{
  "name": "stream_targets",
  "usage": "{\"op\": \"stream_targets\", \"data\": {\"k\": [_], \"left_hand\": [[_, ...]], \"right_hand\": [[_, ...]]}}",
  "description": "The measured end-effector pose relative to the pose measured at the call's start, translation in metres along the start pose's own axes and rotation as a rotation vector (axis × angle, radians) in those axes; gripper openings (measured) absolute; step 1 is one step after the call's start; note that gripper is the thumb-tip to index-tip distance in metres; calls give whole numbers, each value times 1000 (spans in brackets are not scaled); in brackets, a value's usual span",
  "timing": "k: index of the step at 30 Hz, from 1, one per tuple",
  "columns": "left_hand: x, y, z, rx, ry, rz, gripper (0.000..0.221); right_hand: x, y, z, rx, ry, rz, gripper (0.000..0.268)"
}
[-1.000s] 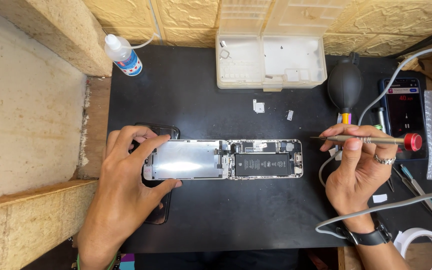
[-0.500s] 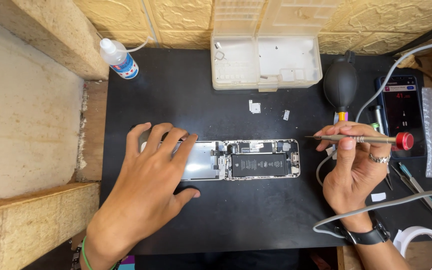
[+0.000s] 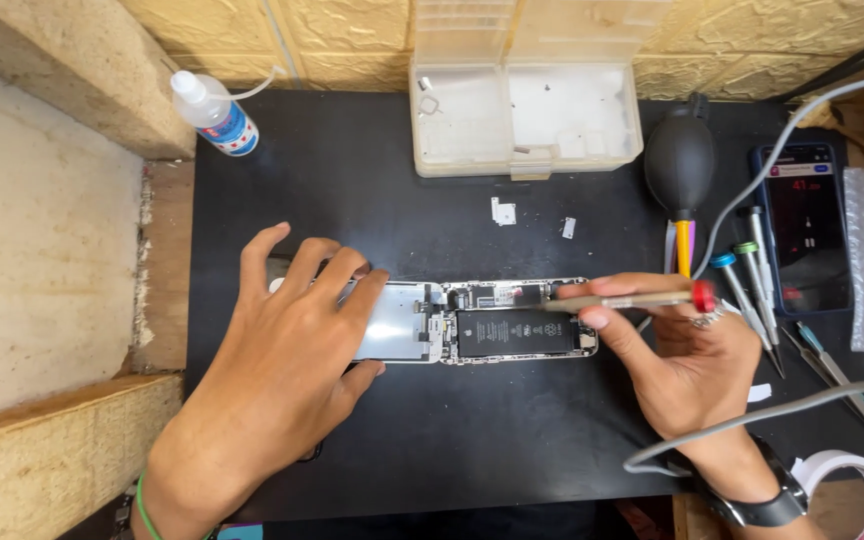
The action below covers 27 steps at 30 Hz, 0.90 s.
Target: Disassembling a smartphone to repair internal components using a precision screwdriver and tweezers.
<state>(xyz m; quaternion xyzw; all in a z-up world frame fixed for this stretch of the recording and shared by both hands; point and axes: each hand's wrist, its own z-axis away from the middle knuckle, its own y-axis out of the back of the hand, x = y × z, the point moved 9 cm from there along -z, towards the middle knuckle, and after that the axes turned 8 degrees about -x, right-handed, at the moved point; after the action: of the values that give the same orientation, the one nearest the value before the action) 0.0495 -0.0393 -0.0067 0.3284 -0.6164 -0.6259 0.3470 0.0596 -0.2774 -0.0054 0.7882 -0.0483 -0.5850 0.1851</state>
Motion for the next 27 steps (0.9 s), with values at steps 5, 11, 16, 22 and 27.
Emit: {"op": "stream_targets", "data": {"k": [5,11,16,22,27], "left_hand": [[-3,-1,0,14,-3,21,62],[-6,-1,1,10,3,46,64],[-2,3,-2,-28,16,86,83],[8,23,-10,-29,16,32,59],[12,30,-8,-33,23,-51,49]], "right_hand": [[8,-18,-20,-111,-56,51,9],[22,-26,-27,-78,-77,-12,4],[14,-30,-30,-90,-23,50,2],[14,-31,-28,-87,-16,76,2],[24,-24,-26,-47,-62,47,5]]}}
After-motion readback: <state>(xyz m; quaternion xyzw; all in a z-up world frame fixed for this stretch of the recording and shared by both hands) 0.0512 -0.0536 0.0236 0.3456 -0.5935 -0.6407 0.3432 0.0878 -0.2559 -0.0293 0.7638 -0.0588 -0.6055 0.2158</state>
